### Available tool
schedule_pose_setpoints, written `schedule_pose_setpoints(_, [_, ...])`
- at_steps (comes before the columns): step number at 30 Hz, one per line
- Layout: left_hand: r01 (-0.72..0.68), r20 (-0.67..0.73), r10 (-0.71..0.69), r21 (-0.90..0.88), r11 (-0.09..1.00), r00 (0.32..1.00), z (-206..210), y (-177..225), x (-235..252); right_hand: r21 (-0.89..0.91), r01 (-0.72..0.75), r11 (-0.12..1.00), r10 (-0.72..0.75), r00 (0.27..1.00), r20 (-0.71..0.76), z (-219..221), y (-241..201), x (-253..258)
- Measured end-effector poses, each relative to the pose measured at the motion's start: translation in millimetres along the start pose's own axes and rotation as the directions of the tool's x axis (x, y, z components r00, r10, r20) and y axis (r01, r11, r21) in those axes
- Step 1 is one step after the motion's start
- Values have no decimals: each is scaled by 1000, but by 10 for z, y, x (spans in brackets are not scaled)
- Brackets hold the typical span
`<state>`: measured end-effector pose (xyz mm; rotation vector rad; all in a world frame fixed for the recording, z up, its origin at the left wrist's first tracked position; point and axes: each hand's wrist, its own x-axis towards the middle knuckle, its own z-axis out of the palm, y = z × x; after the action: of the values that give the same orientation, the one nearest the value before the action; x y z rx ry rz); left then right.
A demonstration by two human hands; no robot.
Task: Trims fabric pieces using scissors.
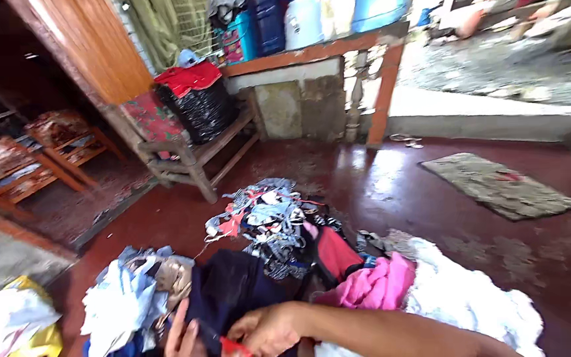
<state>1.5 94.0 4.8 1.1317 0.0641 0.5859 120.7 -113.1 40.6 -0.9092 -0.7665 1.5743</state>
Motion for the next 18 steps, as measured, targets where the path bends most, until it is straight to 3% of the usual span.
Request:
schedule_pose_setpoints(2, [-12,-74,8,-57,998,997,50,-35,21,-4,2,1000,-2,1000,31,6,-38,-12])
schedule_pose_setpoints(8, [-8,-108,-10,-168,986,994,54,-25,61,77,-29,997,19,992,124,-21,-74,1])
schedule_pose_setpoints(18, [31,86,-18,-153,988,996,135,39,52,187,29,982,-58,987,150,-63,-75,16])
